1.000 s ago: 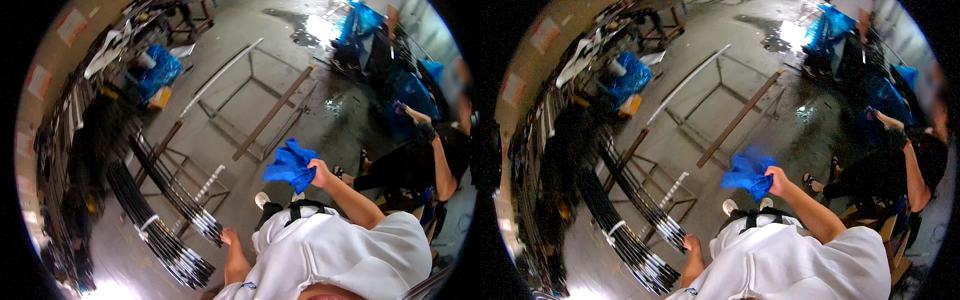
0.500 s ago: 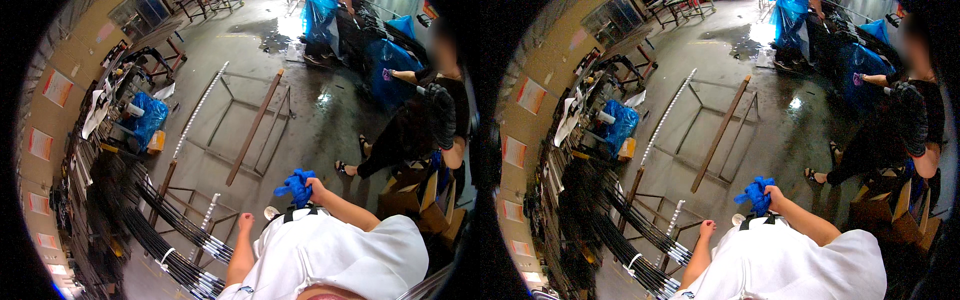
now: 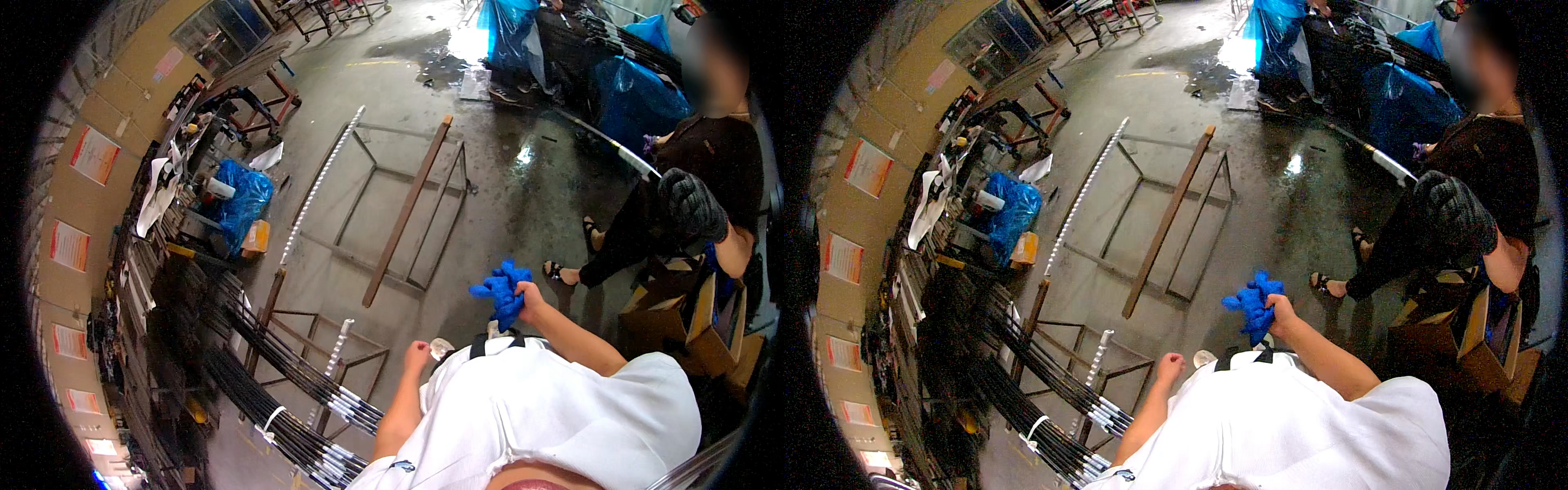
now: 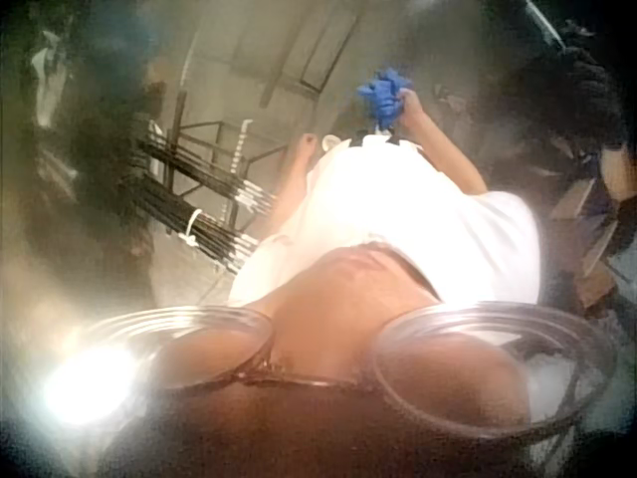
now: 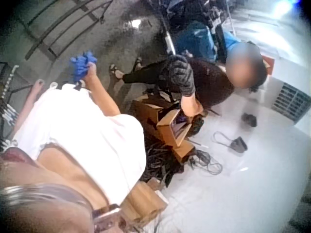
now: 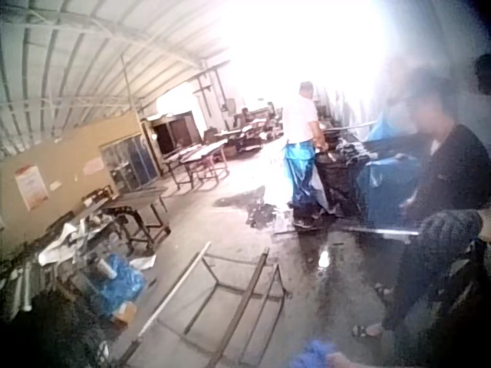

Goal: The person receives a long metal pole from another person and wipes it down with a blue cloth before placing it onto a storage rack with other poles.

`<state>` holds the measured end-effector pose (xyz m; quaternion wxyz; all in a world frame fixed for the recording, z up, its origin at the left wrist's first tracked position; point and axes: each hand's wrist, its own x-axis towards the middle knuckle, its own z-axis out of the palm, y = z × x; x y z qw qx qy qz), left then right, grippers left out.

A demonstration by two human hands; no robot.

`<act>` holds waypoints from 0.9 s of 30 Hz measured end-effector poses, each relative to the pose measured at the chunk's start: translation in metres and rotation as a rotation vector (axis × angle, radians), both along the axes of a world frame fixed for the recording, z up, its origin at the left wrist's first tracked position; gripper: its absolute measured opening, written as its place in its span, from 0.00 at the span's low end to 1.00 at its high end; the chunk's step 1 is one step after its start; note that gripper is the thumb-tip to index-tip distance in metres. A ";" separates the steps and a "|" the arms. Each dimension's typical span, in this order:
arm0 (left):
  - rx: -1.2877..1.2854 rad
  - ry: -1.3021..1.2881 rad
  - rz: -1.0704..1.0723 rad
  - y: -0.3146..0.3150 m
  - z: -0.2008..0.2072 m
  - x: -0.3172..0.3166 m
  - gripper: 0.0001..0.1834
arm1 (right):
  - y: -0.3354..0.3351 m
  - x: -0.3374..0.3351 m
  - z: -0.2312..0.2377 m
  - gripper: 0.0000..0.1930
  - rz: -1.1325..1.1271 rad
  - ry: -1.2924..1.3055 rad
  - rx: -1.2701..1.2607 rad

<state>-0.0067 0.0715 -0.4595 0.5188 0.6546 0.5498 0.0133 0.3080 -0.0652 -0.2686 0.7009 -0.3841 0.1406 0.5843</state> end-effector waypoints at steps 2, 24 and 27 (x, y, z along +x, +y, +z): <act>-0.001 -0.098 -0.058 0.005 0.023 0.031 0.11 | -0.009 0.003 -0.015 0.23 -0.002 0.005 -0.004; -1.125 -1.471 0.172 -0.096 0.356 0.400 0.09 | -0.123 0.028 -0.038 0.26 -0.358 0.032 -0.054; -0.890 -1.397 0.154 -0.054 0.358 0.370 0.07 | -0.124 0.044 -0.070 0.27 -0.167 0.010 -0.102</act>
